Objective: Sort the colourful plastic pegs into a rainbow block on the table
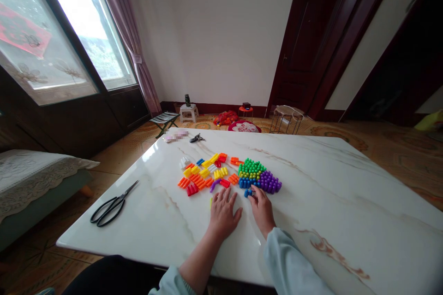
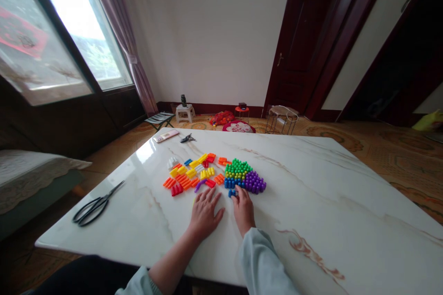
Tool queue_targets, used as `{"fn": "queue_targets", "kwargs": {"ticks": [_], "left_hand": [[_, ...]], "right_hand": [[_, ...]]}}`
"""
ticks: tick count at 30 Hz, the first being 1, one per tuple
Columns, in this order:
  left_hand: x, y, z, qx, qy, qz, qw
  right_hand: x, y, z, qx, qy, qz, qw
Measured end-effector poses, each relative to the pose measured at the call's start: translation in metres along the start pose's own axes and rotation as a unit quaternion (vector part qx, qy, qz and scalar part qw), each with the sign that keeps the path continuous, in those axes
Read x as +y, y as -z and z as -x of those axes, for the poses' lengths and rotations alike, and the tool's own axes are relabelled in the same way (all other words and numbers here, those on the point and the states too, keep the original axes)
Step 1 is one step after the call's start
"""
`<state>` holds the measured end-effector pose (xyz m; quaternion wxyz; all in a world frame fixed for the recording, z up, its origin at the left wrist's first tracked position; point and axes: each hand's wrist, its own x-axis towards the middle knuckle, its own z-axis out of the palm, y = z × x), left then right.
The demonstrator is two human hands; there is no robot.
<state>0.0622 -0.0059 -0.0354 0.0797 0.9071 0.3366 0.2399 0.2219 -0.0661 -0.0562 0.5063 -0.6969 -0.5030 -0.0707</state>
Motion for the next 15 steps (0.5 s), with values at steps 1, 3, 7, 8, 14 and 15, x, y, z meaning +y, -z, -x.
{"fn": "queue_targets", "kwargs": {"ticks": [1, 3, 7, 8, 14, 15], "left_hand": [[0.0, 0.0, 0.0, 0.001, 0.0, 0.001, 1.0], [0.001, 0.001, 0.0, 0.003, 0.0, 0.001, 1.0], [0.002, 0.003, 0.0, -0.002, 0.003, -0.002, 1.0], [0.002, 0.003, -0.001, -0.003, 0.003, -0.002, 1.0], [0.001, 0.002, 0.0, 0.0, 0.002, 0.002, 1.0], [0.001, 0.001, 0.0, 0.0, 0.002, 0.002, 1.0]], "right_hand": [[-0.002, 0.002, 0.001, 0.012, -0.008, 0.008, 1.0], [-0.007, 0.007, 0.002, 0.015, -0.021, 0.039, 0.999], [-0.015, 0.013, 0.004, -0.049, 0.014, 0.081, 0.995], [-0.016, 0.013, 0.004, -0.06, 0.027, 0.08, 0.995], [-0.015, 0.01, 0.003, -0.097, 0.07, 0.093, 0.988], [-0.014, 0.01, 0.003, -0.101, 0.076, 0.1, 0.987]]}}
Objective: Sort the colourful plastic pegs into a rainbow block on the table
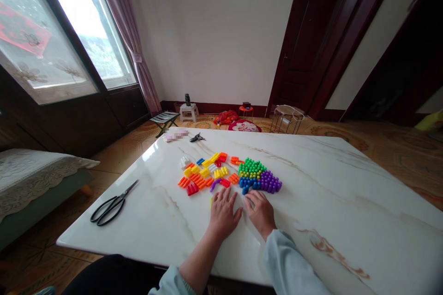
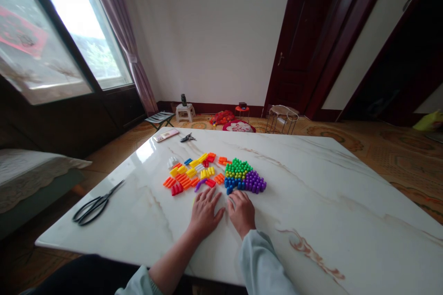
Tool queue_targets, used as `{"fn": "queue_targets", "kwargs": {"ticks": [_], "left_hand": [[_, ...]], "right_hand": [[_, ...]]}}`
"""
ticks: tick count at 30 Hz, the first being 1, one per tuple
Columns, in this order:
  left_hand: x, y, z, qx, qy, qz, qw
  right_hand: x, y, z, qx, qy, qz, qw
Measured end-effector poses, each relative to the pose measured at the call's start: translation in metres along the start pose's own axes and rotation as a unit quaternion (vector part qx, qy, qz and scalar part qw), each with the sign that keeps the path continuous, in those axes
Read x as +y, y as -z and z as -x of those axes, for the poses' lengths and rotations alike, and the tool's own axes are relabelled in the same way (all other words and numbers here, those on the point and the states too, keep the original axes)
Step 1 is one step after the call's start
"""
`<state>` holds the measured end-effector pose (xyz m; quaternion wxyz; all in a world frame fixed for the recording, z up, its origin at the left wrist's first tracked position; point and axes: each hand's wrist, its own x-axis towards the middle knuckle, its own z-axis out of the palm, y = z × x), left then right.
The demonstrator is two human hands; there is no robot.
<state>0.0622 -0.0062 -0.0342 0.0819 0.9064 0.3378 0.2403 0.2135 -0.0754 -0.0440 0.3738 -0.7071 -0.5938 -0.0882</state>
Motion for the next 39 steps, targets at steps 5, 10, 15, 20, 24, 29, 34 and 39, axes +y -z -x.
{"fn": "queue_targets", "kwargs": {"ticks": [5, 10, 15, 20, 24, 29, 34, 39], "left_hand": [[0.0, -0.002, 0.0, 0.001, 0.001, 0.003, 1.0], [-0.001, -0.003, 0.0, 0.01, 0.0, 0.007, 1.0], [0.0, 0.002, -0.001, 0.024, -0.021, 0.02, 0.999], [-0.001, 0.007, 0.002, 0.072, -0.049, 0.042, 0.995], [-0.01, 0.008, 0.002, 0.161, 0.039, 0.101, 0.981], [-0.032, 0.011, 0.003, 0.259, 0.176, 0.213, 0.926], [-0.041, 0.016, 0.012, 0.182, 0.183, 0.219, 0.941], [-0.037, 0.023, 0.019, 0.072, 0.099, 0.11, 0.986]], "right_hand": [[-0.001, 0.0, 0.0, -0.018, 0.01, 0.025, 0.999], [-0.004, 0.001, -0.002, -0.076, 0.0, 0.036, 0.996], [-0.004, 0.004, 0.005, -0.134, 0.018, 0.091, 0.987], [-0.007, 0.007, 0.017, -0.133, 0.054, 0.152, 0.978], [-0.013, 0.009, 0.017, -0.129, 0.056, 0.162, 0.977], [-0.012, 0.01, 0.016, -0.122, 0.057, 0.155, 0.979], [-0.01, 0.008, 0.017, -0.116, 0.055, 0.149, 0.981], [-0.011, 0.007, 0.019, -0.108, 0.054, 0.152, 0.981]]}}
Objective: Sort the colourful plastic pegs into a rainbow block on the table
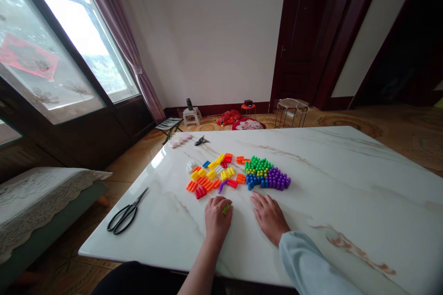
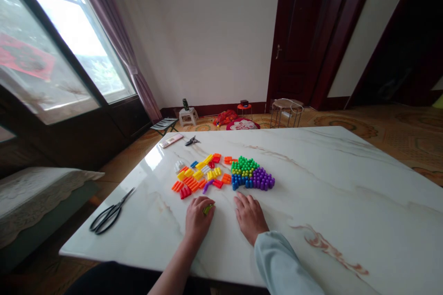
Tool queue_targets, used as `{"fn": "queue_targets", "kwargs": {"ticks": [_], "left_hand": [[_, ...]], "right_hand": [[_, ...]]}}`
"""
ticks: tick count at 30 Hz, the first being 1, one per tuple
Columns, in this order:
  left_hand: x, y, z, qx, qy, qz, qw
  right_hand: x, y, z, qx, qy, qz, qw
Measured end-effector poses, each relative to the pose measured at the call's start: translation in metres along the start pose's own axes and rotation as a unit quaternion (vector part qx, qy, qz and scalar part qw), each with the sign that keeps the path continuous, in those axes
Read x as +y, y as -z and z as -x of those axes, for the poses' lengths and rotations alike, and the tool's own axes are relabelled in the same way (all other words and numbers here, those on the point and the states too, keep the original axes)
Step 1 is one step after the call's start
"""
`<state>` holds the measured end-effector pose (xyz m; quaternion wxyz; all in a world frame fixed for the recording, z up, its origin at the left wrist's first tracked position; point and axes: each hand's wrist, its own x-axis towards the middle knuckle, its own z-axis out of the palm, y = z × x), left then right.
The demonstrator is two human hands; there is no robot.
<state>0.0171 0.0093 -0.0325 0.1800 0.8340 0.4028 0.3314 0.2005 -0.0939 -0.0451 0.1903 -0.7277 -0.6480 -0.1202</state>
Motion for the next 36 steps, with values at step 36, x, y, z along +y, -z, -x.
{"fn": "queue_targets", "kwargs": {"ticks": [36], "left_hand": [[-0.002, -0.1, -0.233, -0.275, -0.214, -0.071, 0.934]], "right_hand": [[0.011, -0.03, 0.011, -0.021, -0.018, 0.0, 1.0]]}}
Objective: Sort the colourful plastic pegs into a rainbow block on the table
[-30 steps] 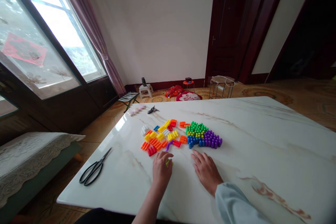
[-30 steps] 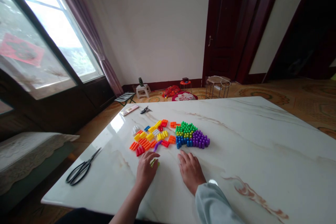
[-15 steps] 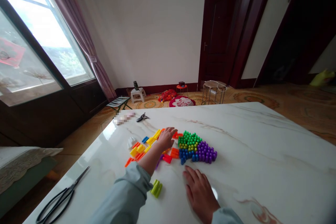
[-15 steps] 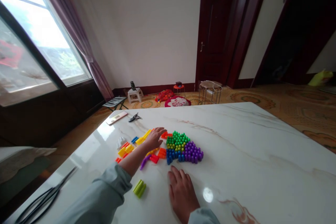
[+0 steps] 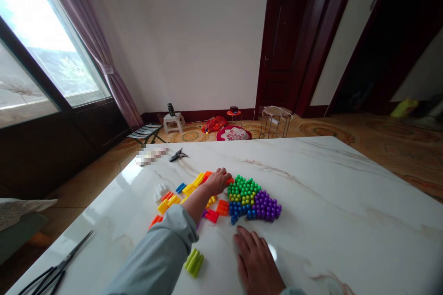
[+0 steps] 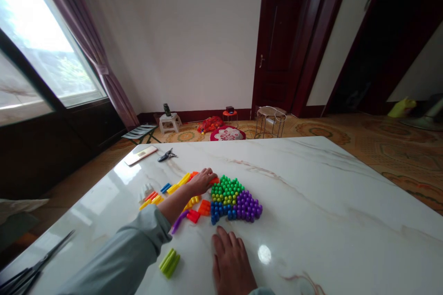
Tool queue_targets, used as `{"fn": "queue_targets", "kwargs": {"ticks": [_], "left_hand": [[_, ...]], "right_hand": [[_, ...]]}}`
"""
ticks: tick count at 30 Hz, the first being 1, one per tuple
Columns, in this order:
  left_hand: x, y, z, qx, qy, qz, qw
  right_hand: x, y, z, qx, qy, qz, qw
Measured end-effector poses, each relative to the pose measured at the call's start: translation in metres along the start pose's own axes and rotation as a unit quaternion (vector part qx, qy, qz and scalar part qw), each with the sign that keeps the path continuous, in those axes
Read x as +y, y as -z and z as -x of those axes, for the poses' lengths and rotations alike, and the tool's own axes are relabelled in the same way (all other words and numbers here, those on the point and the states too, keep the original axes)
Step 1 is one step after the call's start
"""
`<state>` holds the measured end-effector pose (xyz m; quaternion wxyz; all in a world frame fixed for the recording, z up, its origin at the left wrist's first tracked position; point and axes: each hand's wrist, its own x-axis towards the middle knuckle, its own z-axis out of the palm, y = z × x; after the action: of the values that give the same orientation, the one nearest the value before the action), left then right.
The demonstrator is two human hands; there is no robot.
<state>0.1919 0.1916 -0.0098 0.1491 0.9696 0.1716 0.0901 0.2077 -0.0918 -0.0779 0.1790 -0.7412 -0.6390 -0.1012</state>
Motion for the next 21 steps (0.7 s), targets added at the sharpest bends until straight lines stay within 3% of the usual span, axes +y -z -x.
{"fn": "queue_targets", "kwargs": {"ticks": [4, 8, 13, 16, 18, 19, 20, 21], "left_hand": [[0.005, 0.008, 0.006, 0.036, 0.029, 0.039, 0.998], [0.016, 0.029, 0.02, 0.1, 0.066, 0.105, 0.987], [0.049, 0.04, 0.075, 0.146, 0.149, 0.225, 0.952], [0.082, 0.027, 0.123, 0.109, 0.185, 0.362, 0.907], [0.104, 0.015, 0.152, 0.067, 0.206, 0.523, 0.825], [0.114, 0.01, 0.164, 0.045, 0.21, 0.562, 0.799], [0.122, 0.005, 0.174, 0.026, 0.212, 0.584, 0.783], [0.128, 0.002, 0.183, 0.014, 0.215, 0.579, 0.786]], "right_hand": [[-0.003, 0.005, -0.002, -0.005, -0.014, -0.011, 1.0], [-0.006, 0.01, -0.003, -0.014, -0.023, -0.009, 1.0], [-0.008, 0.008, -0.004, -0.015, -0.033, -0.016, 0.999], [-0.008, 0.012, -0.003, 0.005, -0.044, -0.047, 0.998], [-0.008, 0.02, -0.003, 0.023, -0.03, -0.093, 0.995], [-0.008, 0.024, -0.003, 0.032, -0.013, -0.122, 0.992], [-0.008, 0.029, -0.003, 0.038, 0.009, -0.153, 0.987], [-0.008, 0.033, -0.003, 0.042, 0.033, -0.181, 0.982]]}}
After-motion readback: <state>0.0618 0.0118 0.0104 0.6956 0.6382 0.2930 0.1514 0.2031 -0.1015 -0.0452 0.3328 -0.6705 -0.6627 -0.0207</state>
